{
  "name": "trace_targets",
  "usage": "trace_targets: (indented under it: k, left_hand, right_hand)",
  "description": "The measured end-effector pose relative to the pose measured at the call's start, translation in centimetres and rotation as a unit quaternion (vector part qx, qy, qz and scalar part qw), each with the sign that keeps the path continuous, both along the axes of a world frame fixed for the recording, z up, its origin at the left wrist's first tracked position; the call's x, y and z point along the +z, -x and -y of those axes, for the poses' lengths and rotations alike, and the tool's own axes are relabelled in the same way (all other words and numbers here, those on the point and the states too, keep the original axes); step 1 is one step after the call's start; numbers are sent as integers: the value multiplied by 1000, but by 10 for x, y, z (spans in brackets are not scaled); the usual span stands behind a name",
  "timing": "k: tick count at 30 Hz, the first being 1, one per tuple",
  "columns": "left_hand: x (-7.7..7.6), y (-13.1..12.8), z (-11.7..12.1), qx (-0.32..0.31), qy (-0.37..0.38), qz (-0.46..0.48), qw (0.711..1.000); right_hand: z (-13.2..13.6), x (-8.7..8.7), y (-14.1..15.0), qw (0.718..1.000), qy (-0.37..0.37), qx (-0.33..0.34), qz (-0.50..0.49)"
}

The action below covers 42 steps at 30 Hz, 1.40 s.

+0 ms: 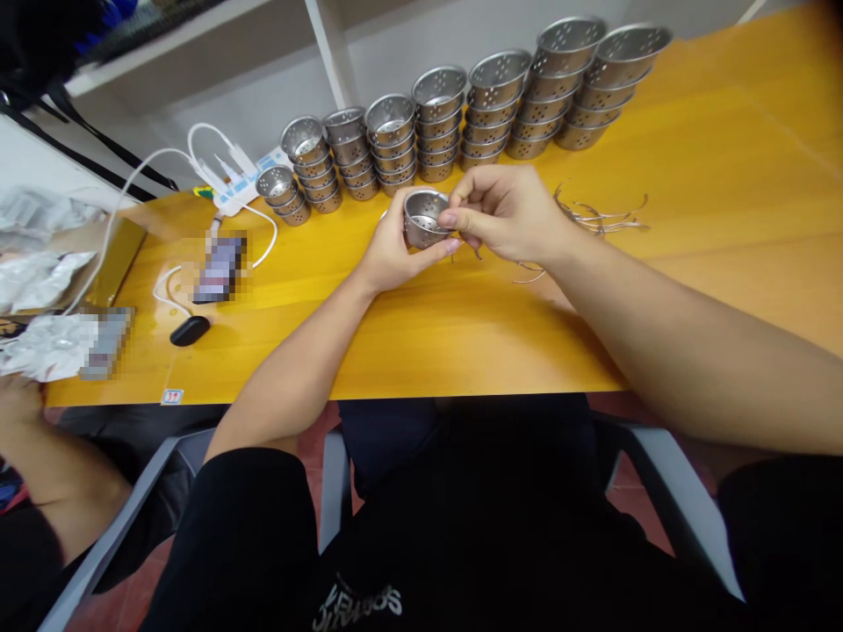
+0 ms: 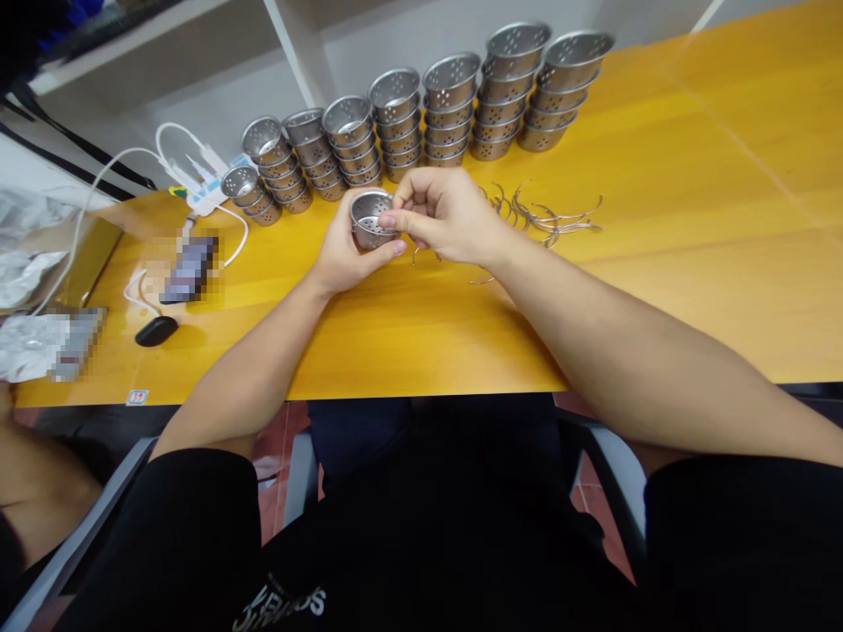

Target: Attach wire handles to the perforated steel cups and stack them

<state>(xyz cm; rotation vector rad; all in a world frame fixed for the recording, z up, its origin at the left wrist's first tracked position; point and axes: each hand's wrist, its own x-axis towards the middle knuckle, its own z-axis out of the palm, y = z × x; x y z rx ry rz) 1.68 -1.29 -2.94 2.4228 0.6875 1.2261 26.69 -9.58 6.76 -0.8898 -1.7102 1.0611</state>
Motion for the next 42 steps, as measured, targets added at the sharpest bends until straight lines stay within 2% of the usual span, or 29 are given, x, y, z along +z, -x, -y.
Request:
trace_targets:
  k: [7, 19, 24, 28, 31, 34, 39, 42]
  left_hand:
    - [-5, 3, -4, -10, -5, -2, 1000]
    - [-4, 1, -3, -13, -8, 5, 1000]
    - [-10, 2, -8, -8, -30, 39, 999]
    - [-14, 8, -18, 47, -38, 41, 997]
    - [-16, 14, -27, 65, -38, 47, 996]
    - [-13, 17, -27, 61, -42, 31, 997]
    - [0, 16, -16, 60, -27, 4, 998]
    - [0, 17, -16, 60, -26, 4, 998]
  right_hand:
    - [-1, -2, 1, 1000, -4, 7, 12]
    - [-1, -6, 3, 1000, -22, -2, 18]
    - [6, -3, 1, 992, -109, -39, 40]
    - [8, -3, -5, 975, -187, -82, 90]
    - [6, -4, -8, 963, -225, -82, 126]
    - [7, -4, -9, 957, -240, -70, 144]
    - [11, -1, -8, 956, -232, -69, 167]
    - [10, -1, -9, 956, -228, -71, 173]
